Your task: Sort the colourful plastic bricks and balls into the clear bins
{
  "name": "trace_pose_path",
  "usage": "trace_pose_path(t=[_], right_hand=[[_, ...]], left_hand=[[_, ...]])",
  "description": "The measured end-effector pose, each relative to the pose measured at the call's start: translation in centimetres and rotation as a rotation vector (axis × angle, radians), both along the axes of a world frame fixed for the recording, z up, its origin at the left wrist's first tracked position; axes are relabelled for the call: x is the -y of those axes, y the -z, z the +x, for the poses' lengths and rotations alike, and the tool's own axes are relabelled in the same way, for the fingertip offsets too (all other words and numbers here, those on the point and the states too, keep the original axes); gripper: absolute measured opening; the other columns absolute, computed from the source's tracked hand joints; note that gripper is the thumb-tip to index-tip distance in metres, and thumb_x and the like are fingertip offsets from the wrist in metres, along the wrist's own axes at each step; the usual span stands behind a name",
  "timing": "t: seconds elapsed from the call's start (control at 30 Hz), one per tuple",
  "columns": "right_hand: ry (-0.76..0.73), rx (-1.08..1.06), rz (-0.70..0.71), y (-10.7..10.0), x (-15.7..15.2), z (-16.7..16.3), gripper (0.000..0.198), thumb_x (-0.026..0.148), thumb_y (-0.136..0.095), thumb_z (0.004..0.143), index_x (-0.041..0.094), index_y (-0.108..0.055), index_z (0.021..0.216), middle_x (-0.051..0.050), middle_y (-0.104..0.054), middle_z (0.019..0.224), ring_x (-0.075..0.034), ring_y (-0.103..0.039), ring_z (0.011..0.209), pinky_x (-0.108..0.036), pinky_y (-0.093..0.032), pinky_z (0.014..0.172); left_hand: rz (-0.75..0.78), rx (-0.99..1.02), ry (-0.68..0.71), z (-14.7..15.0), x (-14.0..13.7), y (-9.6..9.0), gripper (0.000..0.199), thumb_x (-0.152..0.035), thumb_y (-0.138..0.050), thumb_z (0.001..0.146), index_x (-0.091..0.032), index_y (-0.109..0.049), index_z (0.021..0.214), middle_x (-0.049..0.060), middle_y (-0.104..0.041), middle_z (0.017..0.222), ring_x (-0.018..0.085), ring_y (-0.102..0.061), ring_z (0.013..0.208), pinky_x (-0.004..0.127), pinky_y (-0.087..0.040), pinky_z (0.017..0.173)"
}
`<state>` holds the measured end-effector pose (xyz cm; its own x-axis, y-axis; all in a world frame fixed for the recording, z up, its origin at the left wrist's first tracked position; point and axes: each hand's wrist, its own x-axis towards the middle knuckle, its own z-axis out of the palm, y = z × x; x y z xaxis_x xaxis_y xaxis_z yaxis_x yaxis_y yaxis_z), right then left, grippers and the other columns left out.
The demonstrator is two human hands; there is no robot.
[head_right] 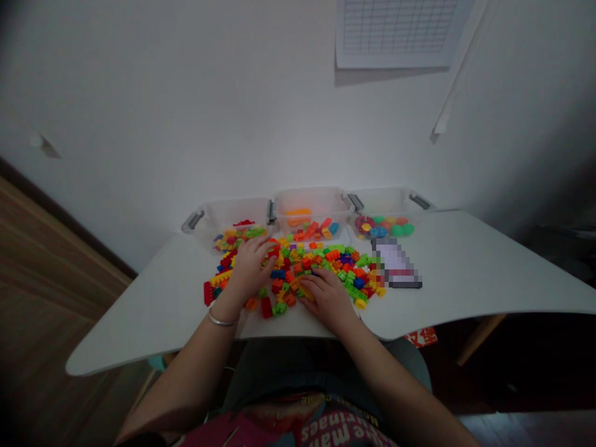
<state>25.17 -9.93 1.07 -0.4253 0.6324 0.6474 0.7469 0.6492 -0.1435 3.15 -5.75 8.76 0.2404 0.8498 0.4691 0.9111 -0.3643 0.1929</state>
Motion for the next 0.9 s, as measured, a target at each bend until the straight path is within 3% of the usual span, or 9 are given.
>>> trace_pose_path(t=[0.1,0.17,0.37,0.7,0.9], right_hand=[[-0.024,0.027,0.006,0.1,-0.1,0.0,0.034,0.03,-0.066,0.086,0.021,-0.066,0.118,-0.006,-0.07,0.117,-0.028,-0.056,0.121,-0.05,-0.046,0.105],[-0.033,0.039,0.009,0.1,-0.2,0.0,0.035,0.029,-0.066,0.085,0.021,-0.066,0.12,-0.007,-0.069,0.119,-0.028,-0.054,0.124,-0.052,-0.045,0.106],[-0.016,0.039,0.02,0.3,-0.5,0.0,0.038,0.031,-0.068,0.084,0.023,-0.066,0.121,-0.008,-0.069,0.12,-0.028,-0.055,0.124,-0.053,-0.043,0.107],[-0.019,0.013,0.023,-0.1,-0.2,-0.5,0.031,0.031,-0.063,0.087,0.022,-0.066,0.117,-0.006,-0.069,0.12,-0.027,-0.056,0.118,-0.05,-0.044,0.105],[0.177,-0.071,-0.016,-2.0,-0.8,0.7,0.028,0.022,-0.053,0.089,0.021,-0.067,0.114,-0.007,-0.069,0.117,-0.027,-0.058,0.112,-0.047,-0.044,0.1]], left_hand=[[-0.093,-0.09,0.192,1.2,0.8,1.4,0.036,-0.034,-0.048,0.093,-0.027,-0.06,0.126,0.005,-0.053,0.142,0.026,-0.042,0.133,0.052,-0.021,0.118],[-0.109,-0.13,0.244,1.5,0.8,2.1,0.035,-0.035,-0.047,0.094,-0.027,-0.062,0.125,0.005,-0.051,0.144,0.026,-0.04,0.135,0.052,-0.02,0.118],[-0.12,-0.16,0.234,1.4,0.0,3.3,0.036,-0.039,-0.047,0.095,-0.029,-0.062,0.125,0.005,-0.053,0.143,0.026,-0.039,0.137,0.053,-0.018,0.118],[-0.175,-0.119,0.287,0.6,-0.1,4.3,0.037,-0.036,-0.046,0.095,-0.028,-0.059,0.129,0.004,-0.056,0.139,0.023,-0.046,0.131,0.047,-0.028,0.115],[-0.143,-0.102,0.285,0.5,-0.4,4.8,0.038,-0.031,-0.044,0.095,-0.024,-0.059,0.13,0.006,-0.057,0.137,0.022,-0.048,0.128,0.042,-0.033,0.113]])
